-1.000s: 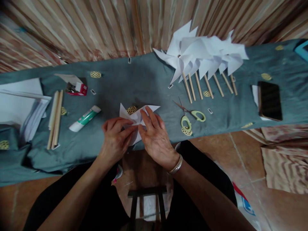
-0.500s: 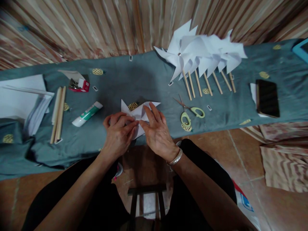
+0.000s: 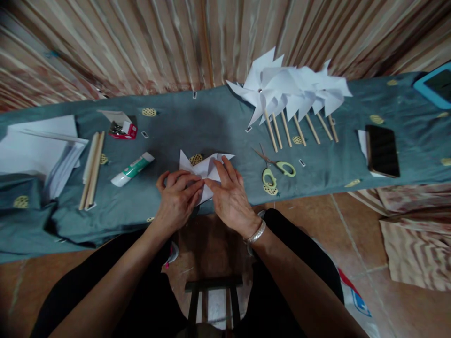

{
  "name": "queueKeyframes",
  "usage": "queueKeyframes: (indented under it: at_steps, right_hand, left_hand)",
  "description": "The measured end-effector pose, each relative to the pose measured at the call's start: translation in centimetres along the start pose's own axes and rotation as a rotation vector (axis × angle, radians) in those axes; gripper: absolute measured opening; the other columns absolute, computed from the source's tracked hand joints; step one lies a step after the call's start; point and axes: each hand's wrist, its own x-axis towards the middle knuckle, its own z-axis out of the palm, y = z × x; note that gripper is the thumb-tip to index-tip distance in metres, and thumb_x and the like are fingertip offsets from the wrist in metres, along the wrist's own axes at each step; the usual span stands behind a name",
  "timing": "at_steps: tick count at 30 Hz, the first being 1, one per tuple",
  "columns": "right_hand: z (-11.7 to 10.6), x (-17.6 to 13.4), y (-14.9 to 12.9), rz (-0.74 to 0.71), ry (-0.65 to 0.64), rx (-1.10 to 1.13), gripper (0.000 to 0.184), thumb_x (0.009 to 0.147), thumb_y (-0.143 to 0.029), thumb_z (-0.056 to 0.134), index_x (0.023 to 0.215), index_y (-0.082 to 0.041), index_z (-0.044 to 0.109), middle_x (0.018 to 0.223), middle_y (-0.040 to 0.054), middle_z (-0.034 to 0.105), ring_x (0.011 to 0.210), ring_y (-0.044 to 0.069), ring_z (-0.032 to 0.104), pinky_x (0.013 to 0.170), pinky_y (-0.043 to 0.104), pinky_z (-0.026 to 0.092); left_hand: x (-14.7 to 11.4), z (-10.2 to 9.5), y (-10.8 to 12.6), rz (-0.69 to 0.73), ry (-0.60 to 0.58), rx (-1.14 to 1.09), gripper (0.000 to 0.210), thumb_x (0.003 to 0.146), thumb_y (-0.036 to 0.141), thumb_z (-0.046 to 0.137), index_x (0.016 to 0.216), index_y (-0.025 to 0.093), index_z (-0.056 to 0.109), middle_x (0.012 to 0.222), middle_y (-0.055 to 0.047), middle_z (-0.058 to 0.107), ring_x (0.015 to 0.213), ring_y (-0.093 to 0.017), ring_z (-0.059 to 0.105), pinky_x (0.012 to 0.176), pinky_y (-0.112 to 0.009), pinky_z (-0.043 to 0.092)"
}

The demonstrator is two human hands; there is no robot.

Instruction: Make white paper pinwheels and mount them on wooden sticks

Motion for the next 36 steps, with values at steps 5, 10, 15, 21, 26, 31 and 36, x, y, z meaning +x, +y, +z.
queueKeyframes:
  at_steps: [5, 10, 15, 21, 26, 31, 36]
  right_hand:
    - [-0.22, -0.21, -0.22, -0.001, -0.008, 0.033, 0.044, 0.088, -0.007, 0.041, 0.125, -0.020, 0.061, 0.157, 0.0106, 0.033, 0.150, 0.034, 0.018, 0.111, 0.058, 0.037]
    - [-0.29, -0.30, -0.04, -0.008, 0.025, 0.090, 0.055, 0.086, -0.005, 0.041, 0.133, -0.031, 0.052, 0.159, 0.0026, 0.030, 0.151, 0.030, 0.018, 0.114, 0.057, 0.036]
    - [-0.06, -0.27, 0.25, 0.011, 0.047, 0.092, 0.052, 0.089, -0.007, 0.041, 0.130, -0.037, 0.053, 0.158, -0.0011, 0.034, 0.151, 0.028, 0.019, 0.114, 0.057, 0.034]
    - [0.30, -0.18, 0.22, 0.029, 0.053, 0.090, 0.043, 0.089, -0.007, 0.041, 0.121, -0.029, 0.059, 0.155, 0.0042, 0.039, 0.150, 0.031, 0.023, 0.111, 0.057, 0.036]
    - [0.48, -0.04, 0.18, 0.032, 0.058, 0.120, 0.042, 0.089, -0.007, 0.041, 0.120, -0.028, 0.060, 0.154, 0.0053, 0.041, 0.149, 0.029, 0.025, 0.112, 0.056, 0.037]
    - [0.14, -0.01, 0.31, 0.019, 0.040, 0.115, 0.047, 0.088, -0.007, 0.043, 0.124, -0.033, 0.057, 0.155, 0.0016, 0.039, 0.150, 0.029, 0.022, 0.113, 0.057, 0.035]
    - [-0.44, -0.16, 0.47, 0.016, 0.045, 0.161, 0.053, 0.090, -0.012, 0.042, 0.133, -0.041, 0.050, 0.156, -0.0045, 0.037, 0.150, 0.028, 0.022, 0.114, 0.055, 0.034]
  left_hand:
    - [0.31, 0.07, 0.17, 0.050, 0.036, 0.058, 0.017, 0.093, 0.021, 0.057, 0.103, 0.022, 0.071, 0.104, -0.004, 0.073, 0.111, -0.027, 0.057, 0.107, -0.055, 0.025]
    - [0.37, 0.00, 0.42, 0.075, 0.032, 0.108, 0.020, 0.094, 0.018, 0.053, 0.105, 0.023, 0.070, 0.104, -0.003, 0.073, 0.112, -0.025, 0.058, 0.109, -0.053, 0.024]
    - [0.21, -0.06, 0.40, 0.075, 0.001, 0.121, 0.022, 0.095, 0.018, 0.052, 0.108, 0.025, 0.068, 0.107, -0.003, 0.071, 0.114, -0.024, 0.056, 0.112, -0.053, 0.022]
    - [0.36, -0.11, 0.41, 0.066, 0.000, 0.110, 0.021, 0.095, 0.019, 0.051, 0.106, 0.024, 0.068, 0.104, -0.002, 0.072, 0.112, -0.025, 0.056, 0.110, -0.054, 0.024]
    - [0.50, -0.17, 0.44, 0.055, -0.003, 0.087, 0.021, 0.094, 0.018, 0.052, 0.105, 0.024, 0.069, 0.104, -0.003, 0.072, 0.111, -0.025, 0.057, 0.109, -0.056, 0.025]
    - [0.55, -0.24, 0.40, 0.054, -0.011, 0.079, 0.022, 0.095, 0.020, 0.051, 0.106, 0.024, 0.069, 0.104, -0.003, 0.072, 0.112, -0.025, 0.056, 0.111, -0.056, 0.023]
    - [0.57, -0.33, 0.40, 0.049, -0.019, 0.079, 0.020, 0.096, 0.021, 0.050, 0.104, 0.023, 0.069, 0.105, -0.003, 0.072, 0.113, -0.025, 0.056, 0.110, -0.055, 0.023]
